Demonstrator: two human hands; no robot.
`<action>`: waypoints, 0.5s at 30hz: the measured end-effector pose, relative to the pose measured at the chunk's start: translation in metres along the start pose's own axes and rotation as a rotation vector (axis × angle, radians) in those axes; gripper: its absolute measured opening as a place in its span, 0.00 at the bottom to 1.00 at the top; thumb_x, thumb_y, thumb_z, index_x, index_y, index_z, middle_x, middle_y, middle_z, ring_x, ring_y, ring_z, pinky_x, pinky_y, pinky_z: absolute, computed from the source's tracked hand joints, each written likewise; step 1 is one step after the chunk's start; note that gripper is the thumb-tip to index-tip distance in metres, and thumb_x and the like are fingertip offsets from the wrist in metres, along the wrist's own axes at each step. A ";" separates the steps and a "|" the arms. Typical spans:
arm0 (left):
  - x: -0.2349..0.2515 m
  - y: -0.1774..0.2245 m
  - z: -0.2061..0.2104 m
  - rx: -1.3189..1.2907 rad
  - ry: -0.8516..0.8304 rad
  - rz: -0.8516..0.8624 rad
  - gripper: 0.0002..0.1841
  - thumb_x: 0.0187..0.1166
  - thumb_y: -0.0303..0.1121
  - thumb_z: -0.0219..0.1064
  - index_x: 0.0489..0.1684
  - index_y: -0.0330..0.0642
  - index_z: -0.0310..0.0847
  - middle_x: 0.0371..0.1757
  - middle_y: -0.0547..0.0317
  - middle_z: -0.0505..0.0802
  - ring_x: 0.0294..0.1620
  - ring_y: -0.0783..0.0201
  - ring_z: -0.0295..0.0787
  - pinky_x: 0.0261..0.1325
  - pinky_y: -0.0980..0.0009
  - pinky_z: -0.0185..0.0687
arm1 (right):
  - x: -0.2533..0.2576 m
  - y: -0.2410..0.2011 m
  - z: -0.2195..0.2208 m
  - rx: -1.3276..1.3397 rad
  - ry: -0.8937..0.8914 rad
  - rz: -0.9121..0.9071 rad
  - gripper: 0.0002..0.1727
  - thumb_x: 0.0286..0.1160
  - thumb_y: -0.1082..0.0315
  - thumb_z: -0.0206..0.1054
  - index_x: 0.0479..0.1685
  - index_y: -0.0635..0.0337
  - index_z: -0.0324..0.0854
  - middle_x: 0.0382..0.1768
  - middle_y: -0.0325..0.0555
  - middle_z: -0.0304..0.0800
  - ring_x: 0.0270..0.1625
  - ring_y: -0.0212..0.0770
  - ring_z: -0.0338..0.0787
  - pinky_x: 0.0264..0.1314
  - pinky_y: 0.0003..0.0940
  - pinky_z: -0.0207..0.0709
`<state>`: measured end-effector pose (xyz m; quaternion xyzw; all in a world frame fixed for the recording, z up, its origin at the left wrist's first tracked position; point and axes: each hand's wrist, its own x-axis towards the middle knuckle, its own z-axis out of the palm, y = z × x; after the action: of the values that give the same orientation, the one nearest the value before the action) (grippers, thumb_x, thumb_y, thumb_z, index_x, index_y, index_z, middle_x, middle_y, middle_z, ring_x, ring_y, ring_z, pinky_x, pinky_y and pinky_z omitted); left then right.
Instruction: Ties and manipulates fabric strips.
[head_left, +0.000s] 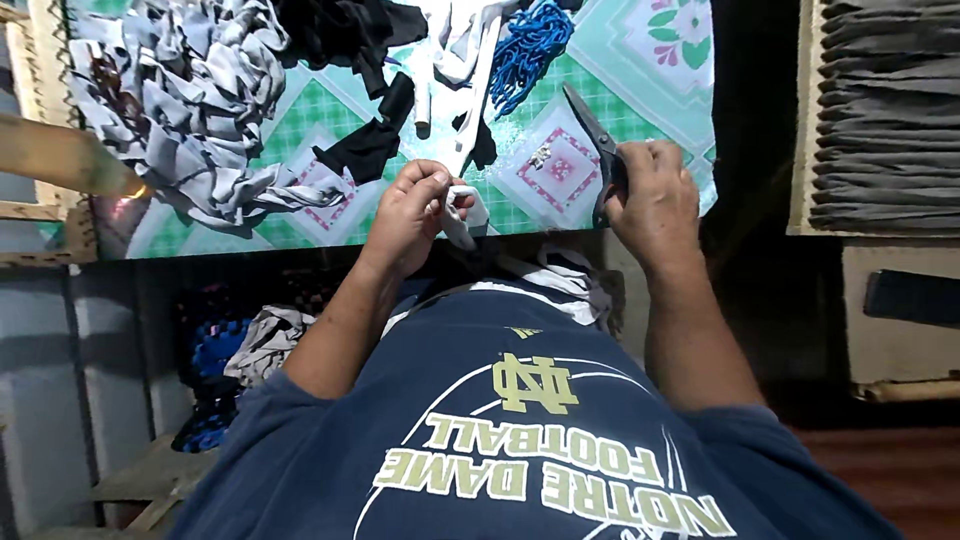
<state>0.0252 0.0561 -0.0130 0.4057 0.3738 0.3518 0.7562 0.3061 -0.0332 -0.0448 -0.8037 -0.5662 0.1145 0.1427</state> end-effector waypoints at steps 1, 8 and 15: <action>0.000 0.000 0.000 -0.004 0.007 -0.012 0.08 0.91 0.28 0.46 0.46 0.46 0.72 0.40 0.58 0.92 0.40 0.65 0.92 0.49 0.70 0.89 | 0.000 0.000 0.000 -0.020 -0.010 -0.024 0.27 0.75 0.74 0.65 0.76 0.65 0.75 0.70 0.77 0.77 0.66 0.81 0.80 0.60 0.77 0.72; 0.003 0.002 0.000 0.009 -0.002 -0.006 0.07 0.91 0.29 0.47 0.47 0.47 0.70 0.40 0.59 0.92 0.41 0.66 0.91 0.50 0.70 0.88 | 0.000 0.001 -0.013 0.005 -0.025 -0.078 0.26 0.77 0.73 0.64 0.76 0.70 0.72 0.65 0.79 0.79 0.63 0.81 0.83 0.57 0.78 0.73; 0.006 0.002 -0.002 0.021 0.027 -0.012 0.06 0.92 0.29 0.46 0.48 0.47 0.69 0.41 0.58 0.93 0.42 0.66 0.93 0.50 0.70 0.89 | -0.027 0.001 -0.040 0.537 -0.240 -0.375 0.37 0.68 0.65 0.68 0.83 0.62 0.65 0.68 0.60 0.79 0.47 0.45 0.88 0.46 0.43 0.85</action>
<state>0.0258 0.0627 -0.0142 0.4067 0.3901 0.3490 0.7488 0.3116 -0.0629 -0.0073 -0.6002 -0.6664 0.3249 0.3001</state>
